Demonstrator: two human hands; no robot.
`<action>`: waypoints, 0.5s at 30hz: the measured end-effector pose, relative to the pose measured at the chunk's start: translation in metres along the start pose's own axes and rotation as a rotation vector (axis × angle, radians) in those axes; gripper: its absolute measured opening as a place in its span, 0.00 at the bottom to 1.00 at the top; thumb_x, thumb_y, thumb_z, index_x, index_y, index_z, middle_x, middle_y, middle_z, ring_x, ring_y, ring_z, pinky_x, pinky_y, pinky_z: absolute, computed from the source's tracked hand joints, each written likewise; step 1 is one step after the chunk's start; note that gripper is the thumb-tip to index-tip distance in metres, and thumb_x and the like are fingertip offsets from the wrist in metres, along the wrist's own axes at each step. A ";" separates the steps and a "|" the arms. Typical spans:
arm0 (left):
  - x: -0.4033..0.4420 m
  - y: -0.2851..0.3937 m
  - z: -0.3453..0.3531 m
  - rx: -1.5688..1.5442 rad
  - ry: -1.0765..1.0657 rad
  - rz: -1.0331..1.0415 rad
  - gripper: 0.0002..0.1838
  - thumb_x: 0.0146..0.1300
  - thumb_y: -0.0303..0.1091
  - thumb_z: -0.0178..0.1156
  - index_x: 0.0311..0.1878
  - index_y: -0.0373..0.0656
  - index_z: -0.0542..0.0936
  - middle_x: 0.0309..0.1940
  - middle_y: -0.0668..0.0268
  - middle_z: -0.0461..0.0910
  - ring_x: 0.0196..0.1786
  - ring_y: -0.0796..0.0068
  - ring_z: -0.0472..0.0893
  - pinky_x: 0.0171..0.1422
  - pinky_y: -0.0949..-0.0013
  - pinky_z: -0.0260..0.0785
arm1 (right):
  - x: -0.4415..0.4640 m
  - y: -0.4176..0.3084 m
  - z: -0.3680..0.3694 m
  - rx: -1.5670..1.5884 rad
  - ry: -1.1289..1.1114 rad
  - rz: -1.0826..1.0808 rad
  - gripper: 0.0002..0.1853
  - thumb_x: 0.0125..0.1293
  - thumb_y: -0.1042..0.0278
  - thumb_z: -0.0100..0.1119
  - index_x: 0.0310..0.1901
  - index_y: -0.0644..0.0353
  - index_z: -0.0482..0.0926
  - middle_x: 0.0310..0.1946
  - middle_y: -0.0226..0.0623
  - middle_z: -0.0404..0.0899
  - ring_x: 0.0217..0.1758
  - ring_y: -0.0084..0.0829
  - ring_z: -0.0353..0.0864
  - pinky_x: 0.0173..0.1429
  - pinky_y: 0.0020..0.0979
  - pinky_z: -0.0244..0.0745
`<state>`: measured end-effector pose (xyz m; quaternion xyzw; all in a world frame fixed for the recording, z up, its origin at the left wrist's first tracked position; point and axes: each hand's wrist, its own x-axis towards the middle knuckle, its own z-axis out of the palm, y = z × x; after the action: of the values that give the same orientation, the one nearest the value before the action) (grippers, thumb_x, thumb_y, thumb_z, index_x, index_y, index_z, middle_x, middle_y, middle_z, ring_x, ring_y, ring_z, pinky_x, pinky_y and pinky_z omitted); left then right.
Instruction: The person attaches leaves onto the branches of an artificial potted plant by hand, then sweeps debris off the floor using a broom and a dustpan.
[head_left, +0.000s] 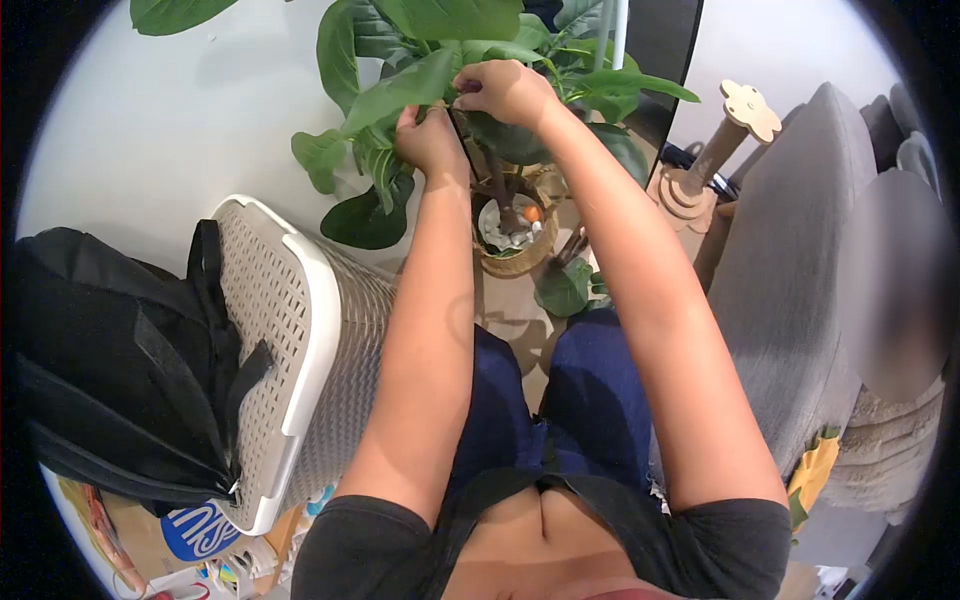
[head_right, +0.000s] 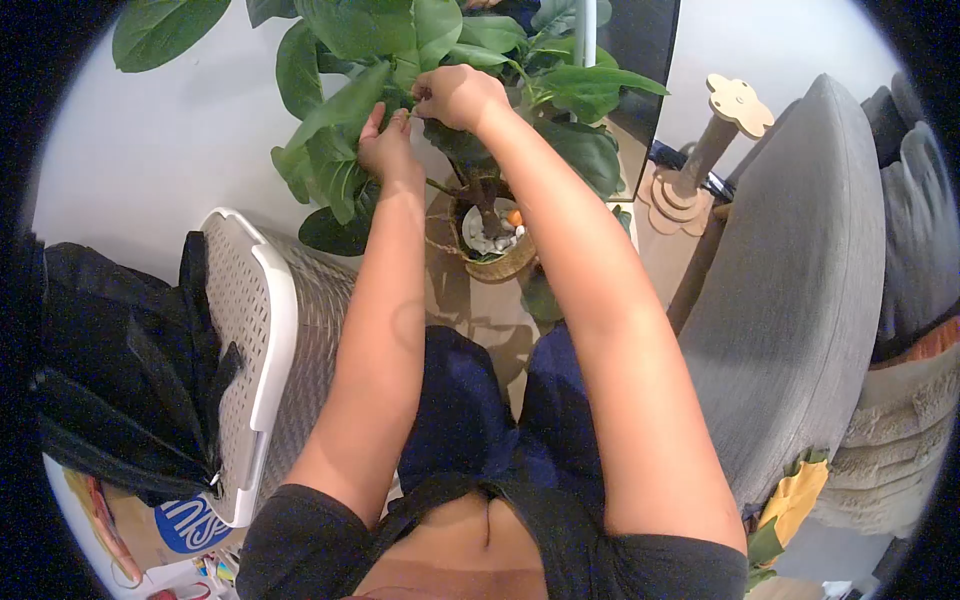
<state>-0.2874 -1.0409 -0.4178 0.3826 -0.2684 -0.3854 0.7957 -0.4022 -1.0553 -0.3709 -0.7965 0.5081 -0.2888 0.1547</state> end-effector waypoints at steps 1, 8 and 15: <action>0.000 -0.002 0.001 -0.002 0.005 0.003 0.22 0.52 0.15 0.58 0.52 0.34 0.70 0.38 0.61 0.75 0.37 0.73 0.76 0.40 0.75 0.71 | -0.002 0.000 -0.002 0.011 0.005 0.010 0.17 0.51 0.54 0.61 0.45 0.43 0.78 0.41 0.32 0.80 0.45 0.36 0.78 0.48 0.35 0.73; -0.008 -0.010 0.001 0.182 0.028 0.070 0.14 0.53 0.15 0.55 0.45 0.31 0.74 0.40 0.61 0.77 0.39 0.75 0.76 0.43 0.74 0.68 | -0.005 0.005 -0.007 0.018 -0.025 0.049 0.18 0.51 0.53 0.61 0.46 0.42 0.78 0.41 0.31 0.80 0.46 0.36 0.78 0.49 0.35 0.73; -0.010 -0.011 0.009 0.170 0.065 0.058 0.15 0.52 0.17 0.57 0.45 0.31 0.74 0.39 0.61 0.77 0.37 0.75 0.75 0.42 0.74 0.67 | -0.005 0.007 -0.007 0.027 -0.015 0.076 0.18 0.51 0.54 0.61 0.45 0.44 0.78 0.41 0.32 0.80 0.45 0.35 0.78 0.49 0.34 0.73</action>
<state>-0.3040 -1.0405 -0.4232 0.4531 -0.2853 -0.3255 0.7793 -0.4125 -1.0538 -0.3706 -0.7767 0.5328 -0.2836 0.1800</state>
